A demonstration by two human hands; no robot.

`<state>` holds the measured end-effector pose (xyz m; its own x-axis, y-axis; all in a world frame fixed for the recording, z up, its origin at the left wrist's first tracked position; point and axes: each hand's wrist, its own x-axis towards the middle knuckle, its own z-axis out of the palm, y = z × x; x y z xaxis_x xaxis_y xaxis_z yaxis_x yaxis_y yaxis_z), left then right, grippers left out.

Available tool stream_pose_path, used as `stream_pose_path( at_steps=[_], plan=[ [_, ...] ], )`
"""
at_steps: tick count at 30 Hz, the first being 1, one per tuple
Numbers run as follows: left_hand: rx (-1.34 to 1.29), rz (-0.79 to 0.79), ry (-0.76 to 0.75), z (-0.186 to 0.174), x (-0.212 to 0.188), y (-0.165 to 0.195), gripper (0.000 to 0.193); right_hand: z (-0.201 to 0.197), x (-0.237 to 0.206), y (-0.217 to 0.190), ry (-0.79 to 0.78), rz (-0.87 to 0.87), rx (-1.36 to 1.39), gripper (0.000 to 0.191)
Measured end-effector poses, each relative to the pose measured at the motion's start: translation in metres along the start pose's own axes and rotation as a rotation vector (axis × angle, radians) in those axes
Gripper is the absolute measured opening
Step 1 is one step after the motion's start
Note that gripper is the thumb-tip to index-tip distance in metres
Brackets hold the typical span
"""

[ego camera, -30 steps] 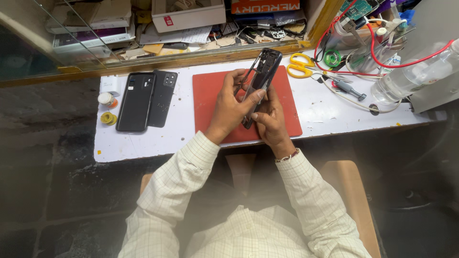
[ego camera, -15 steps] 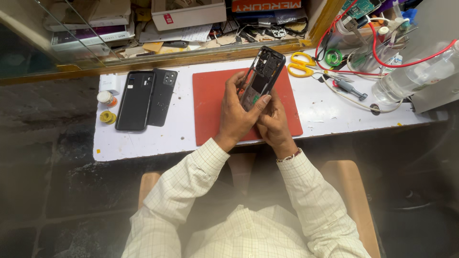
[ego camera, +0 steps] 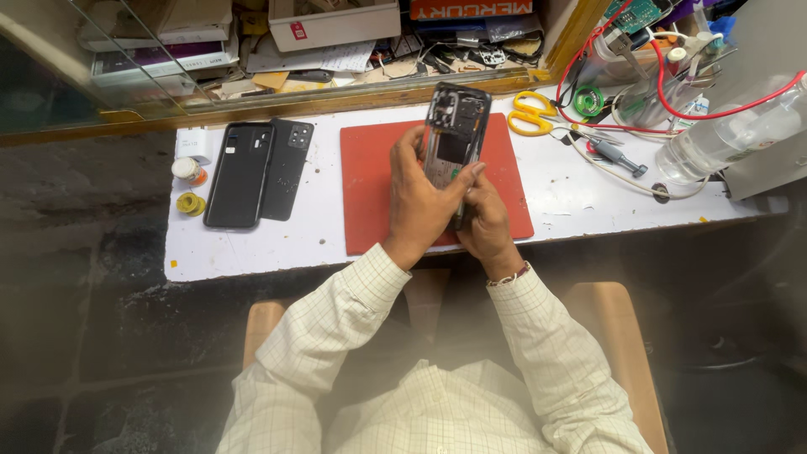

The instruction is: The person disassembles a smartphone at a repair bench, prying open the back cover by hand and removing the battery and internal components. They then use a heat gun to heat the phone's screen assembly, working the tool along the edges of the display.

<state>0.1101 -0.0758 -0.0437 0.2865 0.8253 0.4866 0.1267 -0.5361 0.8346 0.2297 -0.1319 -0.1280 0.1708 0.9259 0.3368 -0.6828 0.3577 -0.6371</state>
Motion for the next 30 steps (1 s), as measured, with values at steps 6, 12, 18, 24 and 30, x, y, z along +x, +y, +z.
stream_pose_path(
  at_steps=[6, 12, 18, 24, 30],
  plan=[
    [-0.111, -0.197, -0.096, -0.014, -0.002, 0.005, 0.062, 0.004, 0.010, -0.016, 0.119, 0.209, 0.023, 0.045],
    [-0.860, -0.435, -0.137, -0.031, -0.049, -0.001, 0.043, -0.003, 0.034, -0.083, 0.003, 0.642, -0.218, 0.048],
    [-0.971, -0.525, -0.014, -0.010, -0.111, 0.020, 0.045, -0.012, 0.086, -0.097, -0.101, 0.949, -0.691, 0.045],
    [-1.015, -0.465, -0.058, 0.004, -0.122, 0.028, 0.049, -0.008, 0.118, -0.095, -0.302, 0.980, -0.909, 0.043],
    [-0.908, -0.521, -0.111, -0.001, -0.120, 0.028, 0.052, 0.004, 0.128, -0.091, -0.491, 0.817, -1.301, 0.034]
  ],
)
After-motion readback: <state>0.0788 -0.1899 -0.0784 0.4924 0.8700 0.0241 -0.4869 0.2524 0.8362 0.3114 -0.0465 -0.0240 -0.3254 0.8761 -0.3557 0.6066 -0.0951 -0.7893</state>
